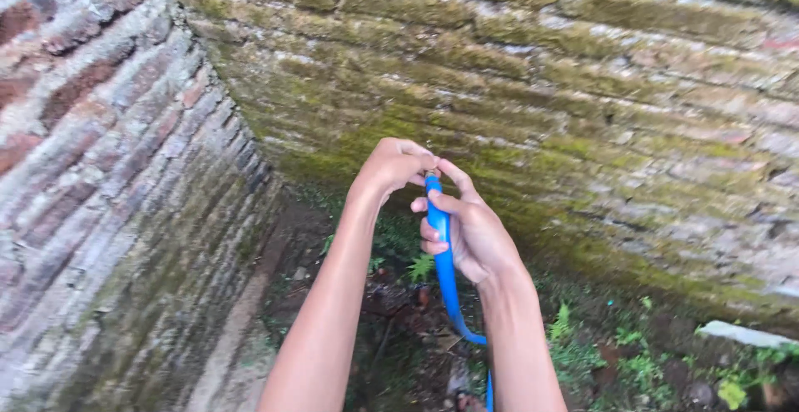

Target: Secure a blue hose onto an outdoor water source by wrapping a wire around the connection point.

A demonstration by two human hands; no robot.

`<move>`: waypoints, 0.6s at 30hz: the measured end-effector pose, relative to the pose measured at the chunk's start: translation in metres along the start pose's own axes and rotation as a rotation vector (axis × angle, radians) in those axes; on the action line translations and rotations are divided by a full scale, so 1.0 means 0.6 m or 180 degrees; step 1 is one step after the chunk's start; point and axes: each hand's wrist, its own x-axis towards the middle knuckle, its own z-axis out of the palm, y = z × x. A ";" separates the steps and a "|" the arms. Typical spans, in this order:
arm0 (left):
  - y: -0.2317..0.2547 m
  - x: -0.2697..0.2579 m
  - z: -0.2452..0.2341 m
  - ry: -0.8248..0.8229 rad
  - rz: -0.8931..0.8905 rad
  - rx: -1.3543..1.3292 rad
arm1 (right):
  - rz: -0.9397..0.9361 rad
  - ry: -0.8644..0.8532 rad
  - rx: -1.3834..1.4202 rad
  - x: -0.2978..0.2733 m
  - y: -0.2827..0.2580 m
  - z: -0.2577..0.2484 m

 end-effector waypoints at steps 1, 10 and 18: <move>-0.020 0.007 -0.020 -0.0037 -0.0014 0.0031 | -0.0020 0.0027 0.0037 0.005 0.027 0.028; -0.015 -0.081 -0.193 -0.1294 -0.0530 0.1856 | -0.0660 0.1052 0.1455 0.025 0.234 0.270; -0.094 -0.026 -0.222 -0.0111 0.0266 0.0265 | 0.0130 0.0858 -0.0730 0.087 0.183 0.200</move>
